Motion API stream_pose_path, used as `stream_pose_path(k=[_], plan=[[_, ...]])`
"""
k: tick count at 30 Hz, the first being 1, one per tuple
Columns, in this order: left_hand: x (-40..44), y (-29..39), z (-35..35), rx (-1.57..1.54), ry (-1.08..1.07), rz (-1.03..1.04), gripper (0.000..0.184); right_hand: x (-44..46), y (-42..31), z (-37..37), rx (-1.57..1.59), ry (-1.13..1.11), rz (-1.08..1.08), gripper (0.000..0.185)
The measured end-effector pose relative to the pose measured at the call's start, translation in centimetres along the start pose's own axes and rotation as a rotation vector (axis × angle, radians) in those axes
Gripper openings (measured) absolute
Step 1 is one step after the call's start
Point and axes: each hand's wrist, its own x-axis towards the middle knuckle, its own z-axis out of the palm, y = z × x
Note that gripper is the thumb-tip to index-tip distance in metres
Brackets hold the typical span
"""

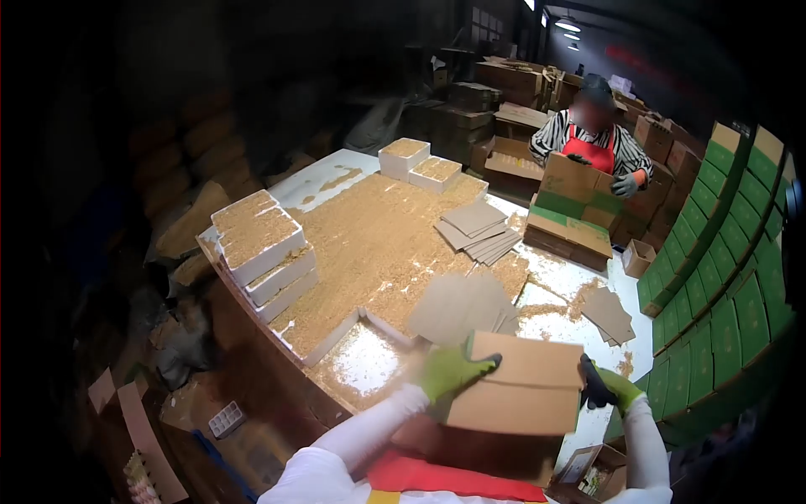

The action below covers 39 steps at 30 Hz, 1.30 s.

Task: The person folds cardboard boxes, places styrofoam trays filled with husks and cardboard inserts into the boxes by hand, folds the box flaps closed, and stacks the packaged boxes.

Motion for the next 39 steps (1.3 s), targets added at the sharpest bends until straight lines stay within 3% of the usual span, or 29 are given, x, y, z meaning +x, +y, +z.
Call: stream_pose_path(k=[2, 4, 5, 7, 10, 11, 14, 15, 16, 17, 19, 21, 22, 23, 24, 25, 27, 30, 31, 32, 33, 36, 39], plan=[[-3.0, 3.7, -1.5, 0.043, -0.003, 0.220, 0.082, -8.6, -2.9, 0.6, 0.210, -0.090, 0.075, 0.095], [-5.0, 5.3, -1.7, -0.024, 0.205, 0.400, 0.091, -9.5, 0.9, -0.2, 0.665, -0.525, -0.151, 0.101], [-4.8, 4.3, -1.0, 0.038, 0.269, 0.557, 0.095, -11.1, 0.7, 1.5, 0.812, -0.415, -0.262, 0.105], [-4.2, 1.3, 0.6, 0.159, 0.417, 0.870, 0.104, -11.1, 2.5, 5.0, 1.082, -0.280, -0.329, 0.091], [-5.3, -0.6, 0.5, -0.901, -0.010, 0.333, 0.103, -7.6, 4.7, 11.4, 0.882, 0.222, -0.498, 0.077], [-4.7, -0.5, -1.7, -0.955, -0.173, 0.001, 0.093, -6.2, 5.3, 13.3, 0.697, 0.389, -0.541, 0.072], [-3.2, -1.3, -1.2, 0.153, -0.322, 0.020, 0.058, -2.8, 7.2, 16.9, 0.021, 0.613, -0.607, 0.060], [-3.2, -4.6, 2.8, 0.203, -0.028, 0.142, 0.044, -2.9, 9.3, 17.0, -0.107, 0.606, -0.605, 0.057], [-2.1, -4.9, 3.1, 0.201, 0.001, 0.175, 0.043, -3.8, 10.8, 16.1, -0.133, 0.598, -0.595, 0.054], [-1.6, -5.3, 3.0, 0.205, 0.018, 0.204, 0.041, -4.5, 11.9, 14.5, 0.060, 0.604, -0.579, 0.051], [-0.9, -7.3, 4.7, 0.311, -0.020, 0.255, 0.032, -4.6, 6.7, 9.8, 0.778, 0.660, -0.648, 0.047], [-1.4, -6.1, 3.2, 0.491, 0.062, 0.523, 0.027, -3.2, 0.7, 8.3, 0.248, 0.885, -0.701, 0.059], [-1.7, -5.8, 2.7, 0.474, 0.165, 0.665, 0.025, -1.1, -0.5, 9.3, 0.234, 0.790, -0.688, 0.064], [-2.3, -5.3, 2.9, 0.499, 0.176, 0.562, 0.031, 0.0, -0.1, 10.0, -0.021, 0.800, -0.597, 0.067], [-2.3, -3.2, 0.9, 0.044, -0.146, -0.060, 0.033, 1.1, -0.3, 10.3, -0.272, 0.830, -0.521, 0.069], [-2.3, -6.1, 1.9, -0.030, -0.088, 0.112, 0.037, 1.5, -0.9, 10.3, -0.293, 0.821, -0.529, 0.070], [-2.9, -11.6, 3.6, -0.227, 0.279, 0.188, 0.046, 0.6, -0.7, 10.1, -0.328, 0.817, -0.518, 0.071], [-4.7, -19.9, -0.2, -0.390, 1.076, -0.115, 0.074, 0.7, -1.4, 9.8, -0.318, 0.814, -0.555, 0.069], [-6.3, -22.0, -2.8, -0.194, 1.126, -0.595, 0.083, 1.0, -1.4, 10.0, -0.314, 0.840, -0.546, 0.066], [-6.6, -28.4, -3.2, 0.112, 1.171, -0.875, 0.112, 1.1, -1.3, 10.0, -0.307, 0.823, -0.553, 0.065], [-6.7, -32.0, -4.8, 0.150, 1.235, -1.061, 0.109, 1.0, -1.2, 10.0, -0.299, 0.810, -0.555, 0.064], [-3.9, -40.2, -6.0, -0.016, 1.071, -1.280, 0.097, 0.7, -2.0, 10.4, -0.247, 0.794, -0.563, 0.065], [-3.4, -35.8, -7.6, -0.341, 1.266, -1.006, 0.070, 1.8, 0.1, 10.1, -0.139, 0.849, -0.589, 0.068]])
